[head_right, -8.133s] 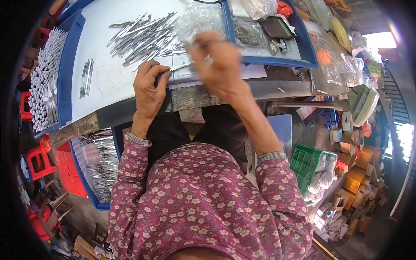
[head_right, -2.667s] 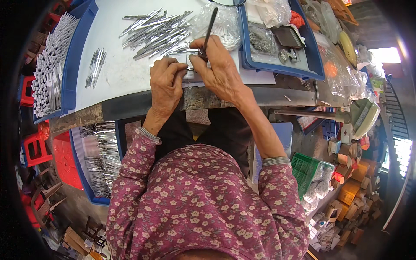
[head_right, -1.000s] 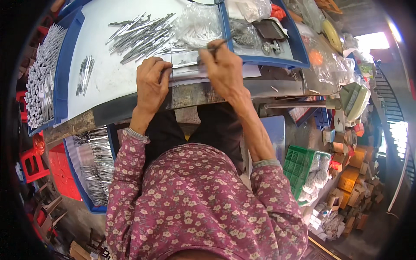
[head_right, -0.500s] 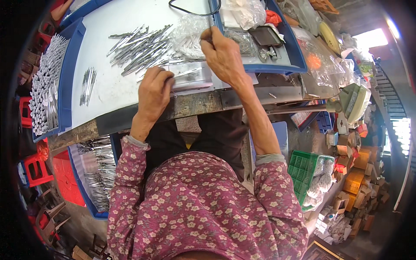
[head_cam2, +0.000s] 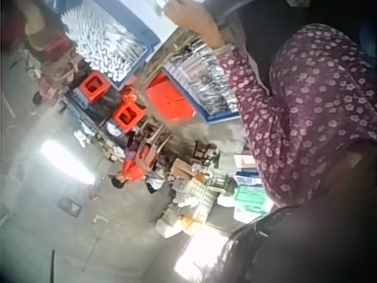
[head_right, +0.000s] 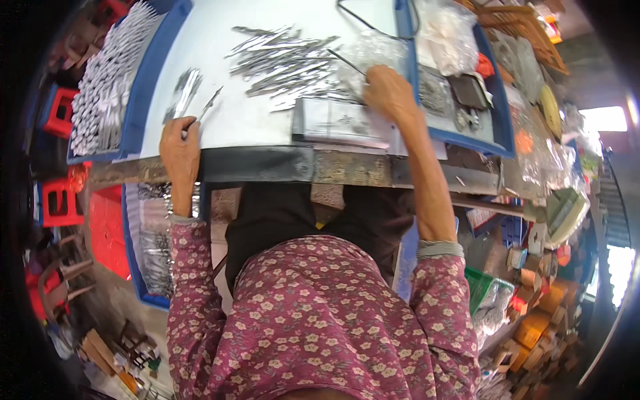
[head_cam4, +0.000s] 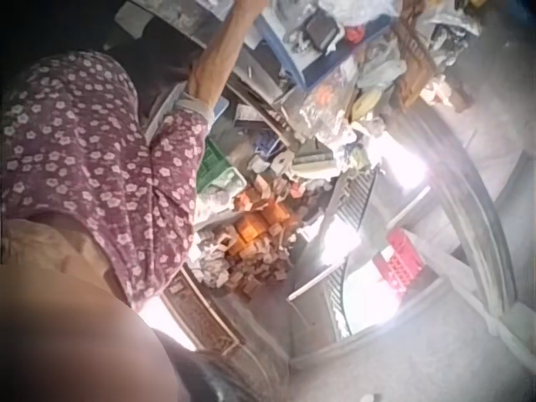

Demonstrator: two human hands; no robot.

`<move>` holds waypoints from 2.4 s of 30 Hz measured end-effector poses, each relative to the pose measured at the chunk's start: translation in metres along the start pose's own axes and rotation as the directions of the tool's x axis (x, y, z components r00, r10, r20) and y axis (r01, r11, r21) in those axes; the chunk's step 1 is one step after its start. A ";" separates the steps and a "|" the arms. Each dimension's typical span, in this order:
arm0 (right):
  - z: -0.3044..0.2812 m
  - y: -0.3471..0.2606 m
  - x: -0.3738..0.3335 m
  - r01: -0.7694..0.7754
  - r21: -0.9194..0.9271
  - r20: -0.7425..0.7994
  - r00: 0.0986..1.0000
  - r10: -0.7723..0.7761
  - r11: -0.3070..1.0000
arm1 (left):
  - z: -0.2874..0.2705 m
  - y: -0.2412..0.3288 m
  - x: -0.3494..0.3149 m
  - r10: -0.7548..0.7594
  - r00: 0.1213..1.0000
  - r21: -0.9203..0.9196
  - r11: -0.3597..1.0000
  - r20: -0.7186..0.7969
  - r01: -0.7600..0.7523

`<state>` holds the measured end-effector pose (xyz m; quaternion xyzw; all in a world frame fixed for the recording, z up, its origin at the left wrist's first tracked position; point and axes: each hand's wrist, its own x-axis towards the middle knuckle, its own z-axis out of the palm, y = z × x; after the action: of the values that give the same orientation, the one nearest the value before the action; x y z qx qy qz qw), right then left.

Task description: Finishing and inspecting small metal components using a hand tool at a workshop bench.

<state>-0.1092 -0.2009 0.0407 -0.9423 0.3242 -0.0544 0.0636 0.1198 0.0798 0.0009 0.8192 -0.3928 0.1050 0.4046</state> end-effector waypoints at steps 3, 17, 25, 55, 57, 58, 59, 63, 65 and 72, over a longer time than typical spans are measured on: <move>-0.013 -0.008 -0.001 0.014 -0.050 0.117 0.993 -0.008 0.999 | 0.008 -0.017 -0.001 0.009 0.999 0.069 0.998 -0.048 -0.006; -0.003 -0.010 -0.001 -0.017 -0.103 -0.027 1.000 0.015 0.995 | 0.020 -0.020 0.017 -0.038 0.998 0.373 0.926 -0.054 0.055; -0.009 -0.012 -0.003 -0.056 0.016 -0.185 0.981 0.058 0.998 | 0.075 0.041 0.025 0.284 0.956 -0.180 0.947 0.076 -0.267; -0.041 -0.014 -0.039 0.045 0.994 -0.060 0.986 0.158 0.102 | 0.057 0.059 0.028 0.336 0.938 -0.014 0.942 0.082 -0.336; -0.037 -0.011 -0.041 0.080 0.993 -0.093 0.981 0.169 0.082 | 0.048 0.074 0.025 0.225 0.969 -0.227 0.954 0.104 -0.197; -0.038 -0.009 -0.042 0.079 0.993 -0.092 0.981 0.169 0.082 | 0.042 0.081 0.023 0.114 0.983 -0.423 0.905 0.146 -0.042; -0.038 -0.008 -0.044 0.099 0.989 -0.113 0.984 0.135 0.108 | 0.036 0.090 0.022 0.157 0.977 -0.459 0.885 0.146 -0.074; -0.051 -0.022 -0.052 0.082 0.977 -0.110 0.985 0.133 0.196 | 0.028 0.111 0.009 0.228 0.961 -0.588 0.803 0.158 -0.094; -0.053 -0.024 -0.055 0.077 0.975 -0.102 0.989 0.110 0.209 | 0.029 0.120 0.003 0.270 0.948 -0.617 0.779 0.168 -0.113; -0.053 -0.045 -0.070 0.194 0.842 -0.279 0.955 0.098 0.503 | 0.039 0.136 -0.009 0.324 0.924 -0.658 0.744 0.206 -0.114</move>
<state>-0.1443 -0.1272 0.0956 -0.7745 0.2327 -0.3479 0.4743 0.0095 0.0066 0.0502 0.5876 -0.5573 -0.1150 0.5753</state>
